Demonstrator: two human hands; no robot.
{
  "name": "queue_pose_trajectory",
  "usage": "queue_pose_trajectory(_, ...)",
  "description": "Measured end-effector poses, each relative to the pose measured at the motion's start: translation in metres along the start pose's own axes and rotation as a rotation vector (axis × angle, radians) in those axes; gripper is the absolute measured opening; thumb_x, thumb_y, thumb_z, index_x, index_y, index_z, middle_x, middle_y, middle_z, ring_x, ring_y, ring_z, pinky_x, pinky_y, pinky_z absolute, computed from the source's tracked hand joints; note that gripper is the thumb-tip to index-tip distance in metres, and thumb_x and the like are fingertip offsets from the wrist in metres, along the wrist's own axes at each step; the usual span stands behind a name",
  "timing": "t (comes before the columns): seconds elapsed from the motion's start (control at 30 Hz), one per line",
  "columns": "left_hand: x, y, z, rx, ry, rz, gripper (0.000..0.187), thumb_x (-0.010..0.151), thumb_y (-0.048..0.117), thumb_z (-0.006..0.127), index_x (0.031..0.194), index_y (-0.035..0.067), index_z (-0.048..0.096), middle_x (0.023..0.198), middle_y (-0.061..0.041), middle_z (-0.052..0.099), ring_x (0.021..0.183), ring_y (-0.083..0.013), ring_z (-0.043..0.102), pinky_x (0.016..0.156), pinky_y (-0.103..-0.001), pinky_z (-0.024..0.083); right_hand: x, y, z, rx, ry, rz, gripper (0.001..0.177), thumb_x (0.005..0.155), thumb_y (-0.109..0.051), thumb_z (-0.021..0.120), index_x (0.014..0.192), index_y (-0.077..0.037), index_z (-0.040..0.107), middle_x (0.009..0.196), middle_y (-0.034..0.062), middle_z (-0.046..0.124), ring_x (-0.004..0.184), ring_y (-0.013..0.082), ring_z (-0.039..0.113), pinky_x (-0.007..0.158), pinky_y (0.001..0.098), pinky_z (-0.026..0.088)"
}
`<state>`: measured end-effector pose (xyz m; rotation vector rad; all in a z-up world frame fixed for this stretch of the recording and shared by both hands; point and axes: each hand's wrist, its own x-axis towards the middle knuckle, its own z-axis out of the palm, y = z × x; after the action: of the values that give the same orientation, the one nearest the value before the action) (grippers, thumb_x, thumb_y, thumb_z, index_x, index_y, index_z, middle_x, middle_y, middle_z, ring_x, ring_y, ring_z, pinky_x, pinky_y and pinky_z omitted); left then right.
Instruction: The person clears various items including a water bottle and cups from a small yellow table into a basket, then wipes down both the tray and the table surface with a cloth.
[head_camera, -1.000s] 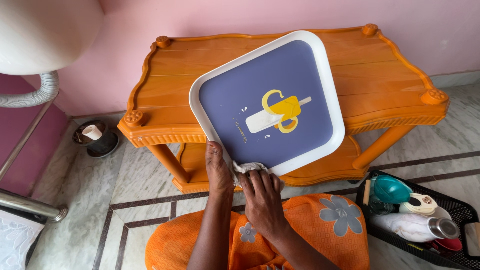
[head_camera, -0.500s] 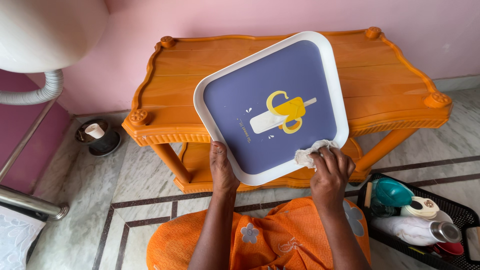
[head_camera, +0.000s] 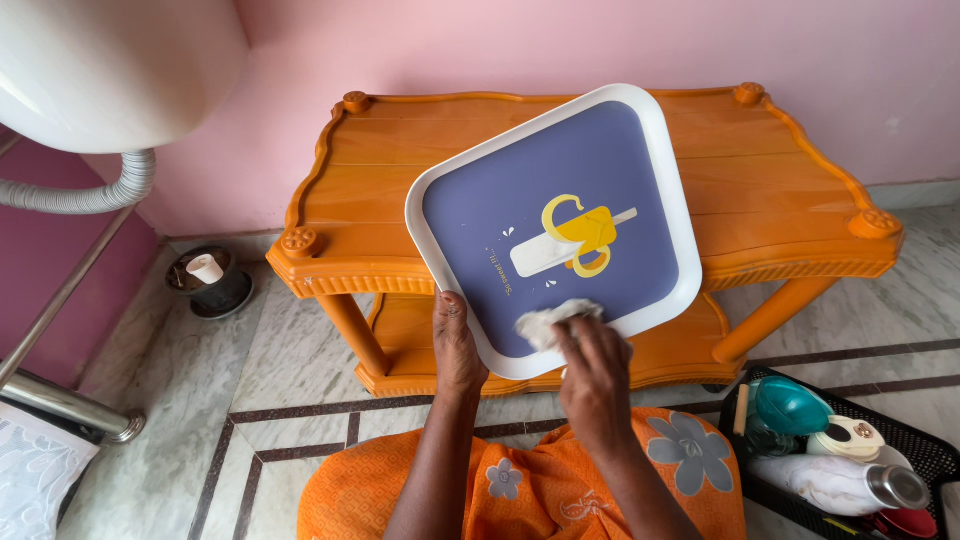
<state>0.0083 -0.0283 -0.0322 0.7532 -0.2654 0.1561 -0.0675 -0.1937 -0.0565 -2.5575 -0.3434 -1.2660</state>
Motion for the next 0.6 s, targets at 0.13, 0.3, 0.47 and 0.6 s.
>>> queue_pose_trajectory(0.13, -0.002, 0.000, -0.001, 0.053, 0.000, -0.005, 0.072, 0.095, 0.057, 0.057, 0.144, 0.004, 0.049, 0.127, -0.012, 0.065, 0.119, -0.0210, 0.064, 0.099, -0.039, 0.057, 0.042, 0.017, -0.023, -0.014, 0.085, 0.152, 0.060, 0.091, 0.007, 0.059, 0.149, -0.001, 0.050, 0.155, 0.0226, 0.045, 0.143, 0.0397, 0.043, 0.121, 0.0532, 0.035)
queue_pose_trajectory(0.3, 0.001, -0.004, -0.002, -0.026, -0.029, 0.013, 0.073, 0.098, 0.055, 0.059, 0.146, 0.002, 0.047, 0.129, -0.013, 0.064, 0.119, -0.0234, 0.062, 0.100, -0.040, 0.054, 0.045, -0.017, -0.009, -0.043, -0.079, -0.020, 0.062, 0.090, 0.012, 0.050, 0.150, -0.005, 0.048, 0.165, 0.0130, 0.037, 0.154, 0.0375, 0.030, 0.127, 0.0535, 0.028)
queue_pose_trajectory(0.47, 0.001, 0.000, -0.002, 0.047, -0.006, -0.005, 0.075, 0.094, 0.058, 0.057, 0.147, 0.007, 0.046, 0.130, -0.009, 0.066, 0.122, -0.0191, 0.064, 0.102, -0.036, 0.056, 0.038, -0.010, -0.005, -0.095, -0.116, -0.141, 0.065, 0.092, 0.014, 0.045, 0.151, -0.013, 0.047, 0.165, 0.0064, 0.035, 0.156, 0.0295, 0.030, 0.129, 0.0503, 0.025)
queue_pose_trajectory(0.6, 0.000, 0.001, -0.003, 0.062, -0.047, 0.006, 0.074, 0.095, 0.057, 0.059, 0.145, 0.003, 0.050, 0.124, -0.012, 0.067, 0.118, -0.0211, 0.065, 0.098, -0.039, 0.058, 0.062, 0.014, -0.016, 0.001, 0.020, 0.076, 0.061, 0.098, 0.009, 0.045, 0.156, -0.005, 0.040, 0.167, 0.0131, 0.030, 0.155, 0.0363, 0.027, 0.129, 0.0514, 0.023)
